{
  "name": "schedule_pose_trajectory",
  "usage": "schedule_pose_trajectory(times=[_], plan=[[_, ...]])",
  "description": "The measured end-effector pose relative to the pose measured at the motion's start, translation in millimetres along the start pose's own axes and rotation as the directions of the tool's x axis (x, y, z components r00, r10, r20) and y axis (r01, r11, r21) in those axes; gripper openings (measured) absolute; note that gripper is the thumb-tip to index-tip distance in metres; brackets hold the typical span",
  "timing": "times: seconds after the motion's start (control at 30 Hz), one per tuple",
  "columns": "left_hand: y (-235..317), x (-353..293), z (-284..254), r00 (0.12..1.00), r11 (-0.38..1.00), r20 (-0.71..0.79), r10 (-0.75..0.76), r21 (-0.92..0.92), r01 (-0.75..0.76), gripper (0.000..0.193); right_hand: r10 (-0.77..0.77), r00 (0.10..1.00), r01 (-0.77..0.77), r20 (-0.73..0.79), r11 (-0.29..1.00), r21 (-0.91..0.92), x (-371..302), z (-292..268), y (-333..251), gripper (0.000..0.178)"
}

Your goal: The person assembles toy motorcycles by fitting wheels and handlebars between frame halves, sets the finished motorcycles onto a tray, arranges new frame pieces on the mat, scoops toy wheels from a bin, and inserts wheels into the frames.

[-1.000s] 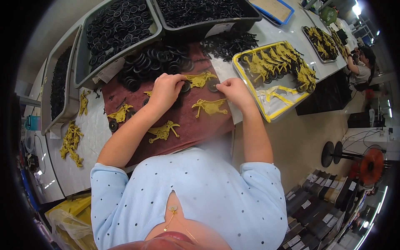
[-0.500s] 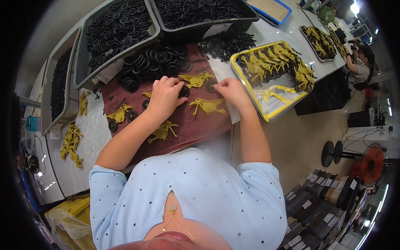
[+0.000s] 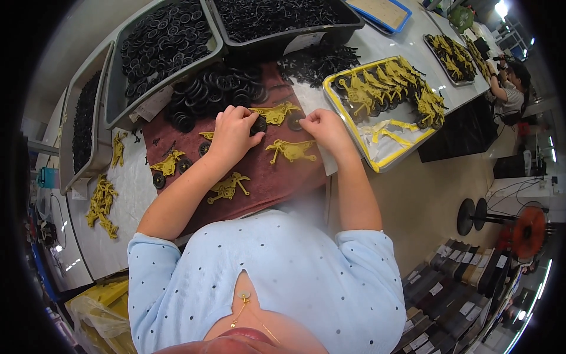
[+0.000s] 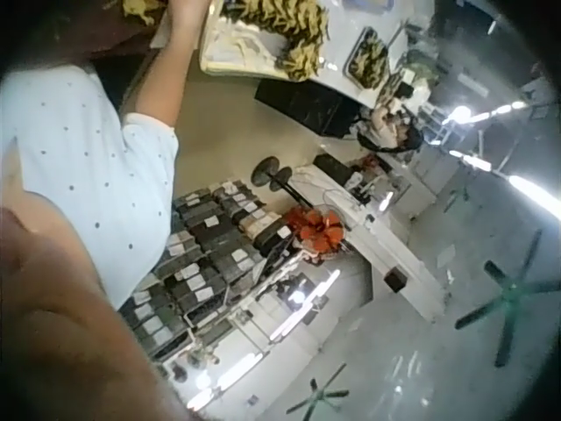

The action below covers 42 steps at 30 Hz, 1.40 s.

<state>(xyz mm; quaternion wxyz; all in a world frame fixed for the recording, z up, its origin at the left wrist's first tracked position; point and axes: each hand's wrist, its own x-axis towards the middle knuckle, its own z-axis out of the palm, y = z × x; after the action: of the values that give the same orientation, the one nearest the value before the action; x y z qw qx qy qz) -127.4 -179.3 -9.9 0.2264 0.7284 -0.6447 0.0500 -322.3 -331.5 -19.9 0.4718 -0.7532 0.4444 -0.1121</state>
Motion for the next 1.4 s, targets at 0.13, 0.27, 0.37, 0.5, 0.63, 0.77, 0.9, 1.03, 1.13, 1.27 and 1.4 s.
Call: schedule_pose_trajectory(times=[0.13, 0.27, 0.37, 0.5, 0.63, 0.77, 0.9, 1.03, 1.13, 1.27, 1.4], plan=[[1.9, -0.6, 1.1, 1.0, 0.997, 0.005, 0.018, 0.079, -0.018, 0.039, -0.016, 1.0, 0.016, -0.027, 1.0, -0.004, 1.5, 1.2, 2.6, 0.027], [8.9, -1.9, 7.1, 1.0, 0.983, 0.002, -0.013, 0.183, 0.012, 0.039, -0.069, 0.995, 0.072, -0.067, 0.997, 0.04, 1.8, 3.8, 3.2, 0.021], [8.1, -3.7, 9.2, 0.999, 0.977, -0.033, 0.013, 0.211, -0.006, 0.04, -0.129, 0.986, 0.124, -0.104, 0.991, -0.05, 0.8, 3.5, -0.6, 0.021], [6.6, -7.8, 2.2, 0.999, 0.99, -0.053, -0.005, 0.138, 0.012, 0.047, -0.116, 0.988, 0.112, -0.102, 0.993, -0.037, -1.7, 7.1, -12.2, 0.021], [6.9, -20.3, -24.1, 0.982, 0.997, -0.185, 0.02, 0.074, -0.006, 0.051, -0.275, 0.921, 0.265, -0.278, 0.962, -0.072, -0.9, 15.1, -20.3, 0.027], [-21.6, -43.7, -60.4, 0.976, 0.986, -0.179, -0.126, 0.086, 0.143, 0.028, -0.331, 0.854, 0.365, -0.402, 0.931, 0.009, -6.3, 10.4, -17.7, 0.022], [-108.8, -86.7, -86.3, 0.832, 0.845, -0.417, -0.365, 0.228, 0.484, 0.017, -0.33, 0.862, 0.384, -0.385, 0.921, 0.071, -17.5, 21.4, -42.5, 0.02], [-195.1, -134.6, -97.6, 0.676, 0.648, -0.484, -0.556, 0.258, 0.717, 0.021, -0.373, 0.848, 0.416, -0.377, 0.909, 0.036, -14.6, 32.9, -49.1, 0.019], [-220.8, -144.5, -103.9, 0.772, 0.8, -0.371, -0.516, 0.115, 0.589, 0.028, -0.417, 0.833, 0.449, -0.362, 0.893, 0.006, -16.9, 38.0, -56.7, 0.017], [-238.1, -134.4, -100.1, 0.797, 0.823, -0.327, -0.507, 0.089, 0.561, 0.027, -0.423, 0.85, 0.457, -0.315, 0.889, 0.039, -28.5, 40.3, -65.1, 0.014], [-234.2, -125.0, -95.4, 0.871, 0.871, -0.234, -0.433, 0.139, 0.471, 0.025, -0.501, 0.852, 0.52, -0.151, 0.844, 0.134, -37.9, 57.1, -81.5, 0.013]])
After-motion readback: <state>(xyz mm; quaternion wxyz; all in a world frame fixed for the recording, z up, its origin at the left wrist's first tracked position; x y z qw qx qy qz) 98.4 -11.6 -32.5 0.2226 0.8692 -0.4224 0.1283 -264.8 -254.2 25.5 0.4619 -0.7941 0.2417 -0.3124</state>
